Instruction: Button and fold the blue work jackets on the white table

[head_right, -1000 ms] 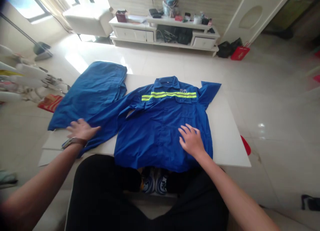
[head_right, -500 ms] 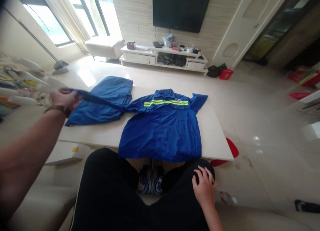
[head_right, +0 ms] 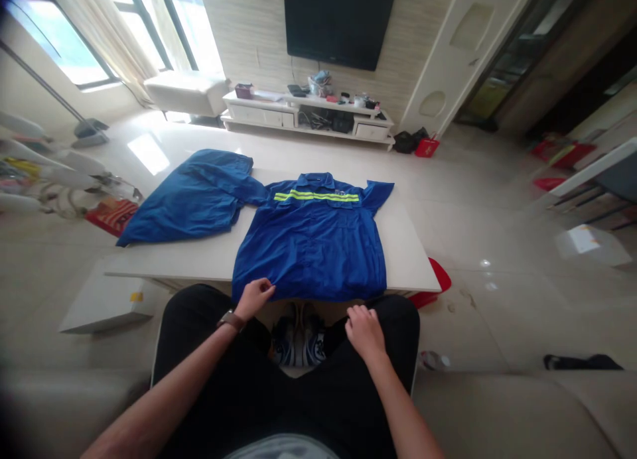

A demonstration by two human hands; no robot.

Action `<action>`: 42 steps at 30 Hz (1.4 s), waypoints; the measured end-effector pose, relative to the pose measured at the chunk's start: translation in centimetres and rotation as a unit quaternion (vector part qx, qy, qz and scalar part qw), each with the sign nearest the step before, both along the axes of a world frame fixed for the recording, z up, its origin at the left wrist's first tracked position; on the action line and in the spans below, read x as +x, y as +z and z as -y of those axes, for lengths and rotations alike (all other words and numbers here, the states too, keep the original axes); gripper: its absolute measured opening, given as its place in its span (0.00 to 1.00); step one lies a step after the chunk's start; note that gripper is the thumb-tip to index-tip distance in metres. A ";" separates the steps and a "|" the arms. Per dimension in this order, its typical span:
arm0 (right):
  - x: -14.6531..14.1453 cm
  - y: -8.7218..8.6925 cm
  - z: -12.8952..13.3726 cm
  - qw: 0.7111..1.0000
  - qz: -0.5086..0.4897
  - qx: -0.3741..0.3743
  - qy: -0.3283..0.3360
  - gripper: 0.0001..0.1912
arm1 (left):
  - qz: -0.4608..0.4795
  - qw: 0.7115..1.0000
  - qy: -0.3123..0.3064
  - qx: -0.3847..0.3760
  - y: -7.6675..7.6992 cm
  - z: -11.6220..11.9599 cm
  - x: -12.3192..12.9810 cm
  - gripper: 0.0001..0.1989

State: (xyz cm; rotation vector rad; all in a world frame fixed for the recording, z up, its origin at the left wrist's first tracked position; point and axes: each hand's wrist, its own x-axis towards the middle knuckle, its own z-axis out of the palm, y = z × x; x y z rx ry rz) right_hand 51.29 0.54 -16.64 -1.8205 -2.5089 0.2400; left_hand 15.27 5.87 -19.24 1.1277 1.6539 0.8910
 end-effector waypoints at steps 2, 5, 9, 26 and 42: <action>-2.9 -0.9 -0.4 0.997 -0.042 -0.045 0.048 0.10 | 0.148 0.982 0.008 -0.116 -2.7 2.4 3.4 0.15; -6.6 -2.6 -1.0 0.989 -0.108 -0.057 0.082 0.16 | 0.246 0.955 0.019 -0.165 -4.4 3.8 6.5 0.18; -9.9 -4.5 -2.2 0.985 -0.133 -0.043 0.100 0.26 | 0.325 0.930 0.073 -0.152 -5.1 3.3 7.0 0.21; -10.8 -5.7 -2.5 0.970 -0.210 -0.001 0.118 0.26 | 0.431 0.888 0.110 -0.117 -5.8 3.1 6.2 0.16; -10.5 -5.5 -2.4 0.920 -0.370 0.009 0.126 0.14 | 0.397 0.910 0.036 -0.116 -5.0 4.3 7.3 0.24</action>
